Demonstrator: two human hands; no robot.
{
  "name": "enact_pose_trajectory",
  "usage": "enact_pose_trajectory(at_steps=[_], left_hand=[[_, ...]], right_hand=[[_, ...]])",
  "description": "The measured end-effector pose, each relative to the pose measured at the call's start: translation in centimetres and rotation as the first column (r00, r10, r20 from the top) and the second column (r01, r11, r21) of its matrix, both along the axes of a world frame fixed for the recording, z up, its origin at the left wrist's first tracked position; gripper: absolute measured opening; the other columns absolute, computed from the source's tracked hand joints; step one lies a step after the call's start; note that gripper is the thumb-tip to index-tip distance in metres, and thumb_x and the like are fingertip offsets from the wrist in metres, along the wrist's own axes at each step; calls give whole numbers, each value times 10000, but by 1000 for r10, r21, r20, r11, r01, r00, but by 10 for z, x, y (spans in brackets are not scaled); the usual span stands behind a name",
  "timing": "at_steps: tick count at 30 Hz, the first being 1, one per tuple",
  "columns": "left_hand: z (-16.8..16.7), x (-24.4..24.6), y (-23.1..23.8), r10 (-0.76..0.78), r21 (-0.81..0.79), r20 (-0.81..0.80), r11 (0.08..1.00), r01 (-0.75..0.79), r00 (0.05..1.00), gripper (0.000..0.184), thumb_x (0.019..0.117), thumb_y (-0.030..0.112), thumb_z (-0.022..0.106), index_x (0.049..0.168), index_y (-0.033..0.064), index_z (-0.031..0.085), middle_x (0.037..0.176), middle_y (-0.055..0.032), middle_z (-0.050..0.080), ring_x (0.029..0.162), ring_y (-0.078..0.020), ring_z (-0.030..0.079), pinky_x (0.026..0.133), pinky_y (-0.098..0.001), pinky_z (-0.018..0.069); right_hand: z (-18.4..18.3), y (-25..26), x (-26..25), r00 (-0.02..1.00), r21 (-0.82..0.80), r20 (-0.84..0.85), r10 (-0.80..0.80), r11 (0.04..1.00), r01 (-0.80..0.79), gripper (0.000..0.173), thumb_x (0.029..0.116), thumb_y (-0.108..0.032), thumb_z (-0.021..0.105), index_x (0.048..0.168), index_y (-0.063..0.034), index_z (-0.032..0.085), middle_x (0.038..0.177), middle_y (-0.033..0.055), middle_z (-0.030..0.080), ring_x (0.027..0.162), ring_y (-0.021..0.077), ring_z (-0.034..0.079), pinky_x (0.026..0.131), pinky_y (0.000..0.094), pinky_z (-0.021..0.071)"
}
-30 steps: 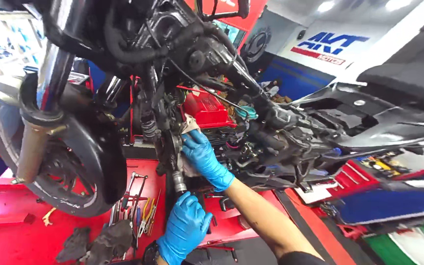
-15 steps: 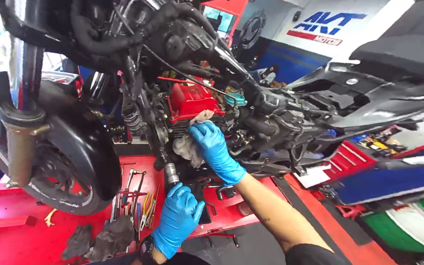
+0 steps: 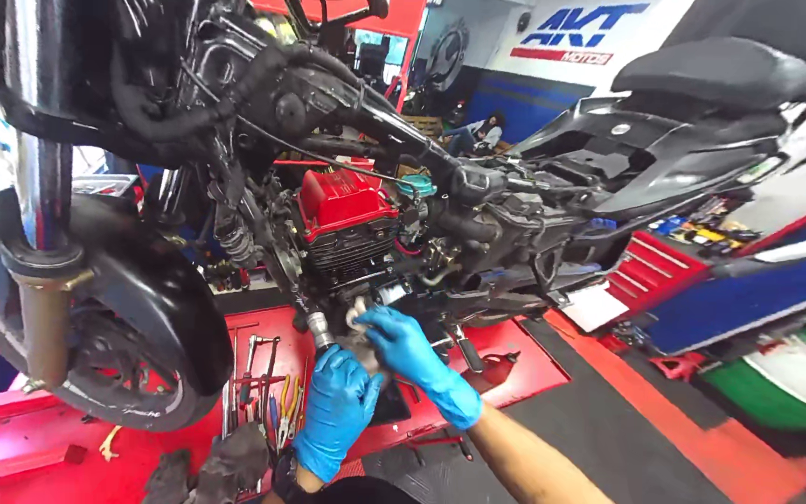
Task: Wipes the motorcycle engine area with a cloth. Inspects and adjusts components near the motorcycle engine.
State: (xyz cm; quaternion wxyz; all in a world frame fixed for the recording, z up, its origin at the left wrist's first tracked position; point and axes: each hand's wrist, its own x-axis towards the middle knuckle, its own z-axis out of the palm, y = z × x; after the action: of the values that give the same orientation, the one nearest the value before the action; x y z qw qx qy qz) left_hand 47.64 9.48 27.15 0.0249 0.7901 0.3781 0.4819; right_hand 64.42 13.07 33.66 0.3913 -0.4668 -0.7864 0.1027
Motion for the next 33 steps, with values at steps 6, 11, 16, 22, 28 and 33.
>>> enact_pose_trajectory(at_steps=[6,11,16,22,28,33], left_hand=[[-2,-1,0,-12,7,30,1000,12,999,345,954,345,654,678,142,697,798,0,726,1013,-190,712,1106,-400,486],[0,-2,0,-33,16,25,999,33,999,339,948,333,663,667,145,679,780,7,717,1008,-190,714,1092,-405,501],[-1,-2,-1,-20,3,14,1000,20,1000,316,942,328,670,679,154,690,793,18,727,1034,-185,712,1101,-404,495],[0,-1,1,-20,1,25,1000,20,999,295,939,311,674,690,155,700,783,25,726,1019,-185,716,1102,-414,496],[-2,-1,0,-9,11,49,1000,9,999,272,930,322,684,703,175,711,801,44,732,1036,-165,708,1098,-399,495],[-3,-2,0,-23,25,52,999,22,998,295,945,335,667,704,170,711,801,37,733,1026,-172,712,1091,-405,496]], right_hand=[[-122,-71,45,963,-609,-4,-271,764,212,233,983,-214,639,1183,-145,738,1093,25,750,1032,130,703,958,394,562],[-232,-63,42,923,-741,190,-336,568,359,262,981,-222,626,1183,-88,727,1124,138,732,1101,287,686,1007,515,521],[-306,-57,44,870,-840,35,-492,457,292,389,966,-211,675,1322,-56,663,1277,173,684,1215,295,639,1080,510,481],[-300,-52,48,924,-825,230,-304,443,351,566,987,-411,631,1450,-89,575,1404,167,622,1327,314,573,1144,533,415],[-94,-6,54,884,61,-50,-465,882,467,292,940,-238,691,1181,-80,738,1186,102,734,1143,243,684,1006,445,551],[56,67,80,778,540,53,-625,674,504,474,872,-391,771,1258,-126,700,1497,146,546,1463,383,406,1179,571,354]])
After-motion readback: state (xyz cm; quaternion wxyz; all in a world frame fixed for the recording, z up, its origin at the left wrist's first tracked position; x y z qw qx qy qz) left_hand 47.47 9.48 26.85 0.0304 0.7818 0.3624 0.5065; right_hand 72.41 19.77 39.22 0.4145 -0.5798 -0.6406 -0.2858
